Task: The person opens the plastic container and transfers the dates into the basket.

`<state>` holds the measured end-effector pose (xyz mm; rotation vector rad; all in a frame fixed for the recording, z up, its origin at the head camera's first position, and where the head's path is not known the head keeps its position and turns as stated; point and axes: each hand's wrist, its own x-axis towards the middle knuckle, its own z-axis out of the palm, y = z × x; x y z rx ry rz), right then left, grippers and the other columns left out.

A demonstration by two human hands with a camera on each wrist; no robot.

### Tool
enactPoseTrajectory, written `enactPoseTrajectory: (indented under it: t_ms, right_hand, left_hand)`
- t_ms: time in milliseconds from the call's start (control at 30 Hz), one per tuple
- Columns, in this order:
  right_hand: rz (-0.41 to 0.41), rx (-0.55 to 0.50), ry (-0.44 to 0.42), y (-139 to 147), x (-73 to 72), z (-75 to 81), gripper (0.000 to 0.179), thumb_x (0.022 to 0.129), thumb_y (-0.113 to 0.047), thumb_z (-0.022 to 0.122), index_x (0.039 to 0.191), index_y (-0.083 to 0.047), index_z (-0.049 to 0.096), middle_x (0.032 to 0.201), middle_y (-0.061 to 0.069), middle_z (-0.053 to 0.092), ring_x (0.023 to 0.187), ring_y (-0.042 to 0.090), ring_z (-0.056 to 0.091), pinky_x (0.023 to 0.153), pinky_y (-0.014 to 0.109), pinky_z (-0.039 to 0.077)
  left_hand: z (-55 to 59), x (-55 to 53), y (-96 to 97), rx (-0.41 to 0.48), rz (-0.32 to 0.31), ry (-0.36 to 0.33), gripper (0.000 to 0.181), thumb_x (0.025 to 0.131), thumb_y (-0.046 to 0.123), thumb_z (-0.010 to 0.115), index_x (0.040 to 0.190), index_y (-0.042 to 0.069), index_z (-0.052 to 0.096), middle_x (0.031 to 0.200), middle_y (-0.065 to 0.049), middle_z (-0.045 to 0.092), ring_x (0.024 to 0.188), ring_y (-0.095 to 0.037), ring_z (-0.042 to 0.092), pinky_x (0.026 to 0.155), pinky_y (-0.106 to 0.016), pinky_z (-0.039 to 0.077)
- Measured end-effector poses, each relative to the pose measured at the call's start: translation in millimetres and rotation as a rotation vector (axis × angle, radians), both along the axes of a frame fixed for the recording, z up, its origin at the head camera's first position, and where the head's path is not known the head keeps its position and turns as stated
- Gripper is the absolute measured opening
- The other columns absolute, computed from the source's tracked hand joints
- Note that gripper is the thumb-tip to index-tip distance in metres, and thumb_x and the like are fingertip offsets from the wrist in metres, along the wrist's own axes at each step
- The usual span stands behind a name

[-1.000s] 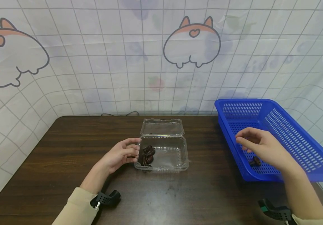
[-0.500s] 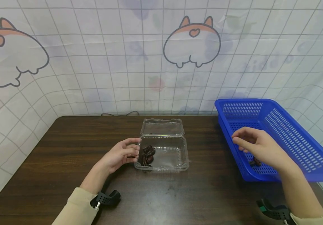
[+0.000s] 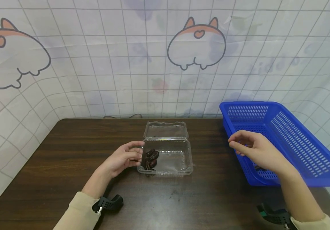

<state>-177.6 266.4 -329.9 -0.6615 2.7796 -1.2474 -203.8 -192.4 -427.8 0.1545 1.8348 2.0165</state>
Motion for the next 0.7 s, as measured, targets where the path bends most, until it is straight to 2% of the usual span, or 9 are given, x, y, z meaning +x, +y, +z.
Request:
enactPoseTrajectory:
  t_ms: [200, 700]
  right_hand:
    - [0.024, -0.016, -0.011, -9.0, -0.9, -1.6, 0.016, 0.105, -0.02, 0.063, 0.117, -0.01, 0.067, 0.1, 0.007, 0.067, 0.083, 0.022, 0.065, 0.073, 0.033, 0.058]
    - [0.078, -0.025, -0.029, -26.4, -3.4, -4.9, 0.013, 0.104, -0.023, 0.065, 0.113, -0.013, 0.067, 0.091, 0.004, 0.066, 0.078, 0.021, 0.063, 0.068, 0.031, 0.056]
  left_hand:
    - [0.0, 0.1, -0.4, 0.001, -0.005, 0.0, 0.057, 0.098, 0.0, 0.061, 0.151, -0.002, 0.039, 0.112, -0.011, 0.058, 0.084, -0.014, 0.064, 0.079, -0.029, 0.059]
    - [-1.5, -0.7, 0.3, -0.004, 0.007, -0.002, 0.057, 0.098, 0.0, 0.061, 0.151, 0.0, 0.04, 0.113, -0.012, 0.058, 0.084, -0.015, 0.064, 0.079, -0.03, 0.059]
